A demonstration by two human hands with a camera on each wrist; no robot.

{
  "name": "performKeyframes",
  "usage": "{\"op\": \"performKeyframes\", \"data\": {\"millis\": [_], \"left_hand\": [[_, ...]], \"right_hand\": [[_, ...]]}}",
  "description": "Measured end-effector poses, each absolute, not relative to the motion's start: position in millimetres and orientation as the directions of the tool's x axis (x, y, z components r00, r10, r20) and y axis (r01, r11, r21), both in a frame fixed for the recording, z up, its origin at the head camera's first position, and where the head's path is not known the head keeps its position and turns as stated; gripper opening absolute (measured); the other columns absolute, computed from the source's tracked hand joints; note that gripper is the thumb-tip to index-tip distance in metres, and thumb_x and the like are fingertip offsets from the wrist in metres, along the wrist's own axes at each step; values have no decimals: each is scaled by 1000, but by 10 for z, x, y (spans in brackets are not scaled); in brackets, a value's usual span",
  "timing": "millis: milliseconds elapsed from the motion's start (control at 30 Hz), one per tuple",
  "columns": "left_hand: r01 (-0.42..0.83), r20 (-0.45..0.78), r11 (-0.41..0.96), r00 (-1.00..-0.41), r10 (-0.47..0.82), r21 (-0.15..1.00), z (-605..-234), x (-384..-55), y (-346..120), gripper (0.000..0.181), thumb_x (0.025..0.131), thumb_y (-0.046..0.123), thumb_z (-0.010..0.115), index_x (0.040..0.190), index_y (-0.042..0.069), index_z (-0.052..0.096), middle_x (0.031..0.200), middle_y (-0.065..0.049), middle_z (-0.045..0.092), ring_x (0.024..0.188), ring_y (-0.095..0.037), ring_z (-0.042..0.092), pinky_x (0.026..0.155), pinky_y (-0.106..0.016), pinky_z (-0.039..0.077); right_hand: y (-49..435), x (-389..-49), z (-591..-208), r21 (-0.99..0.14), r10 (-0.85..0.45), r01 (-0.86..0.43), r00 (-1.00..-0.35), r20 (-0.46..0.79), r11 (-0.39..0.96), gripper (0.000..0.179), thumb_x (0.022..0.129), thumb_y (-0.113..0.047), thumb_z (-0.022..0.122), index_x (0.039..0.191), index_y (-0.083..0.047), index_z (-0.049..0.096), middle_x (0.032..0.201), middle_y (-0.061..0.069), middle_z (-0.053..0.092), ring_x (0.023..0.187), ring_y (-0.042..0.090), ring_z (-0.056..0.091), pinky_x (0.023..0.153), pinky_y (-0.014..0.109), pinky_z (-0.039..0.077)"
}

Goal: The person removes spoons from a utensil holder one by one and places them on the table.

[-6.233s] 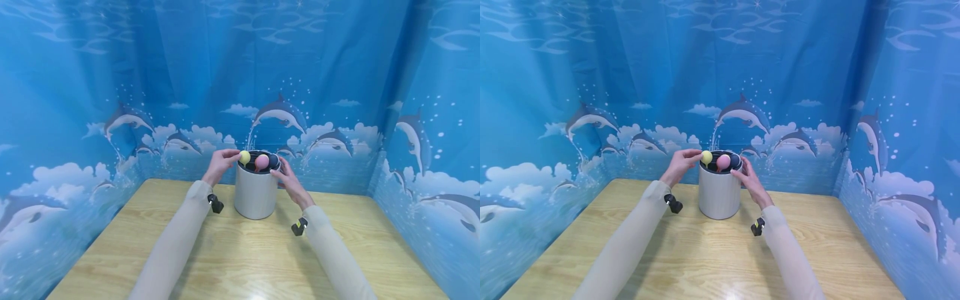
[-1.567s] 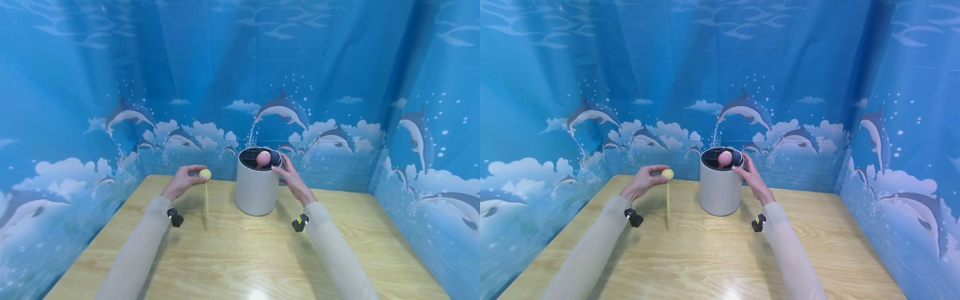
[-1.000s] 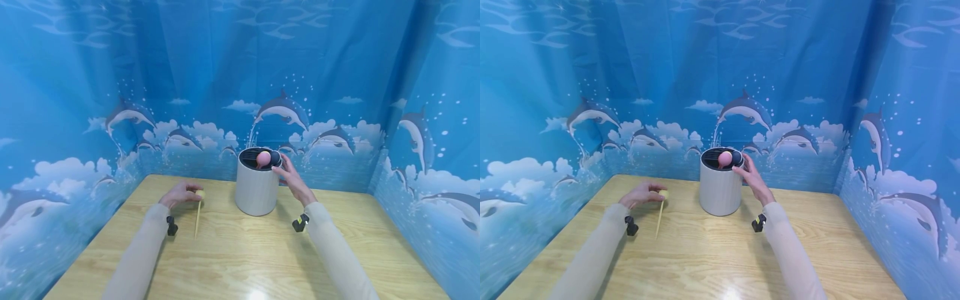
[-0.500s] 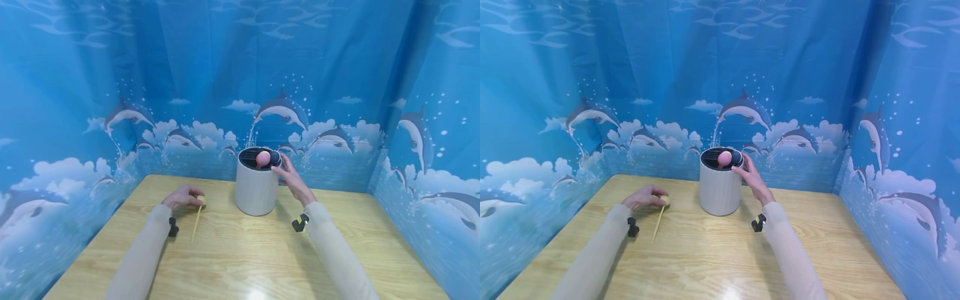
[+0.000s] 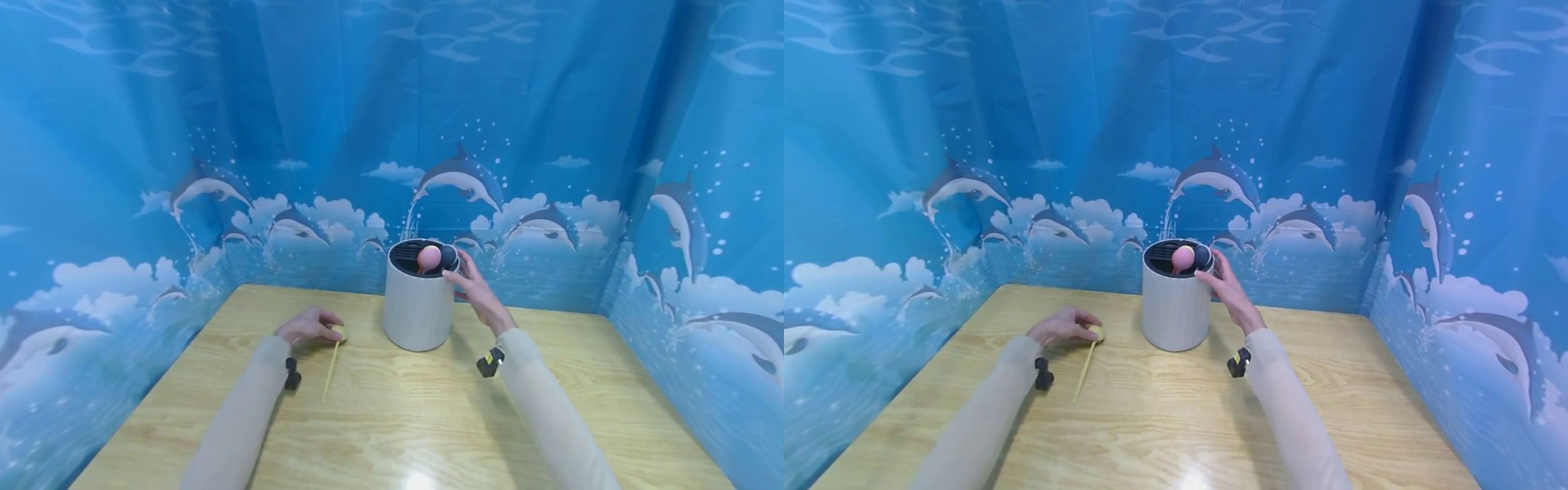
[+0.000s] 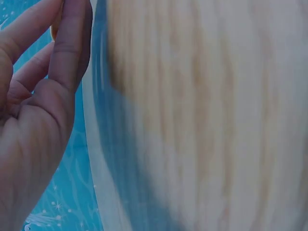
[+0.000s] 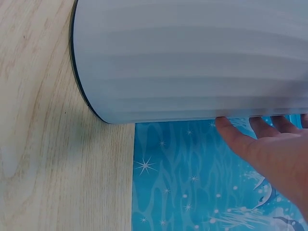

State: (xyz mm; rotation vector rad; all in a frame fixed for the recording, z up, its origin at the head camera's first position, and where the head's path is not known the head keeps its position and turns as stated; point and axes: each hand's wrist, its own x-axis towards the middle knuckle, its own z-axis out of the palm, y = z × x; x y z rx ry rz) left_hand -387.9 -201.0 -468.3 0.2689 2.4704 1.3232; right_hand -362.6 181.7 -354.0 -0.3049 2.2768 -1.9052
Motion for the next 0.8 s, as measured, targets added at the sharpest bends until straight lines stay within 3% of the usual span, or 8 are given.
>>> {"op": "performKeyframes", "data": {"millis": [467, 800], "left_hand": [[13, -188, 575, -939, 289, 818, -4710, -3851, -1914, 46, 81, 15, 80, 122, 0, 66, 120, -14, 63, 110, -25, 59, 94, -41, 51], [21, -199, 552, -920, 337, 834, -4656, -3792, -1860, 44, 83, 6, 77, 122, -6, 63, 86, -11, 62, 63, -14, 65, 61, -29, 59]], "right_hand": [[1821, -3628, -3530, -984, -252, -52, -968, 7, 171, 81, 98, -37, 57, 159, -26, 4, 167, 7, 0, 153, 31, 6, 117, 64, 19], [1815, -3609, -3526, -984, -243, -43, -970, -1, 175, 80, 98, -37, 57, 158, -28, 5, 167, 6, 1, 153, 31, 7, 117, 64, 20]]}}
